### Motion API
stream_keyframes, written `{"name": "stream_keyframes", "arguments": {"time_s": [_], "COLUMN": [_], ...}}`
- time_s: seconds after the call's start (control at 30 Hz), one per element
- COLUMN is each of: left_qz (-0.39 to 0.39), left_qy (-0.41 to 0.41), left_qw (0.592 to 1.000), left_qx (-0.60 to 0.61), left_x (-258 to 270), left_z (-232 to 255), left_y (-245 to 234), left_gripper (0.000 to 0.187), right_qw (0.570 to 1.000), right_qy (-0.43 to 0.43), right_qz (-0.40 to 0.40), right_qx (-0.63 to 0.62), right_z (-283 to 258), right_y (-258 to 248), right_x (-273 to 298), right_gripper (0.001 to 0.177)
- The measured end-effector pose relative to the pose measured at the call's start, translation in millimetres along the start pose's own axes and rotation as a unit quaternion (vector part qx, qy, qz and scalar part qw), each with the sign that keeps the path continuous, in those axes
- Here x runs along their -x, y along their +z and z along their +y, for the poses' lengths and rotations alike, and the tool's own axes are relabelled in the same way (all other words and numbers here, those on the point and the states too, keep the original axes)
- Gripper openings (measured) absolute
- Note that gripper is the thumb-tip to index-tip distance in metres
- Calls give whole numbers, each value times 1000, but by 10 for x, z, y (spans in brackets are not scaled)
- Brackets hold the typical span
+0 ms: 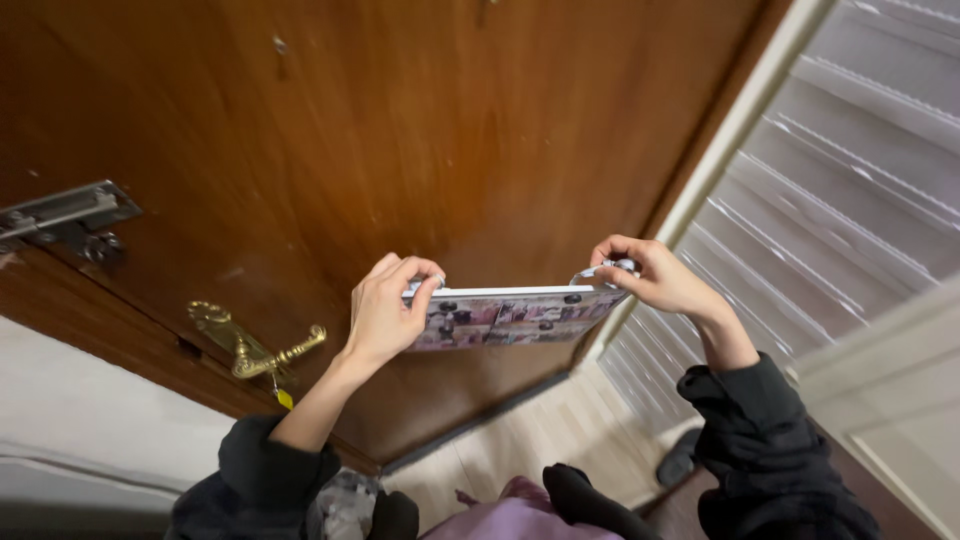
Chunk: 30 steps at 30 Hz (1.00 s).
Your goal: The person positions a photo collage frame on a wooden door, uses a ruler to check alignment, and secures it with two white clips. They adjust the clips and the frame to ensure it is straight and firmly attached to the door.
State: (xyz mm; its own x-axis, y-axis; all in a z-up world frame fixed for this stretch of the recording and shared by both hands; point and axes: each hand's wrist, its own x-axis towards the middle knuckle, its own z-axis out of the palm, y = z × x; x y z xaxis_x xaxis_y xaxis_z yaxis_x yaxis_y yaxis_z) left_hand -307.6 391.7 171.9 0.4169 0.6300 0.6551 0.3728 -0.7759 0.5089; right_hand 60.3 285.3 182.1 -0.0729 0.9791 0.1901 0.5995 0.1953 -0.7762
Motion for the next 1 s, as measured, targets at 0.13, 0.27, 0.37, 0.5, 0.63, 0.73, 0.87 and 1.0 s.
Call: {"name": "stream_keyframes", "arguments": {"time_s": [0.13, 0.27, 0.37, 0.5, 0.63, 0.73, 0.87, 1.0], "left_qz": [-3, -18, -8, 1, 0, 4, 15, 37], "left_qy": [-24, -22, 1, -15, -43, -30, -40, -44], "left_qw": [1000, 999, 1000, 1000, 999, 999, 999, 998], "left_qx": [-19, -31, -28, -14, -12, -11, -5, -13], "left_x": [-77, -168, -231, -409, -656, -732, -769, -745], "left_z": [-89, -117, -74, 70, 180, 255, 371, 425], "left_y": [-17, 156, 369, 615, 816, 1008, 1197, 1342], "left_gripper": [4, 4, 4, 4, 3, 3, 2, 3], "right_qw": [982, 968, 977, 964, 962, 936, 940, 948], "right_qy": [-55, -144, -105, -197, -136, -161, -40, -125], "right_qz": [25, 18, -24, -153, -229, -294, -332, -294], "right_qx": [178, 203, 182, 96, -58, -106, -72, 13], "right_z": [7, 193, 385, 612, 875, 1130, 1365, 1487], "right_y": [-31, -157, -368, -593, -741, -966, -1219, -1404], "right_x": [-307, -539, -681, -797, -902, -957, -996, -1063], "right_gripper": [16, 14, 15, 31, 43, 34, 26, 19]}}
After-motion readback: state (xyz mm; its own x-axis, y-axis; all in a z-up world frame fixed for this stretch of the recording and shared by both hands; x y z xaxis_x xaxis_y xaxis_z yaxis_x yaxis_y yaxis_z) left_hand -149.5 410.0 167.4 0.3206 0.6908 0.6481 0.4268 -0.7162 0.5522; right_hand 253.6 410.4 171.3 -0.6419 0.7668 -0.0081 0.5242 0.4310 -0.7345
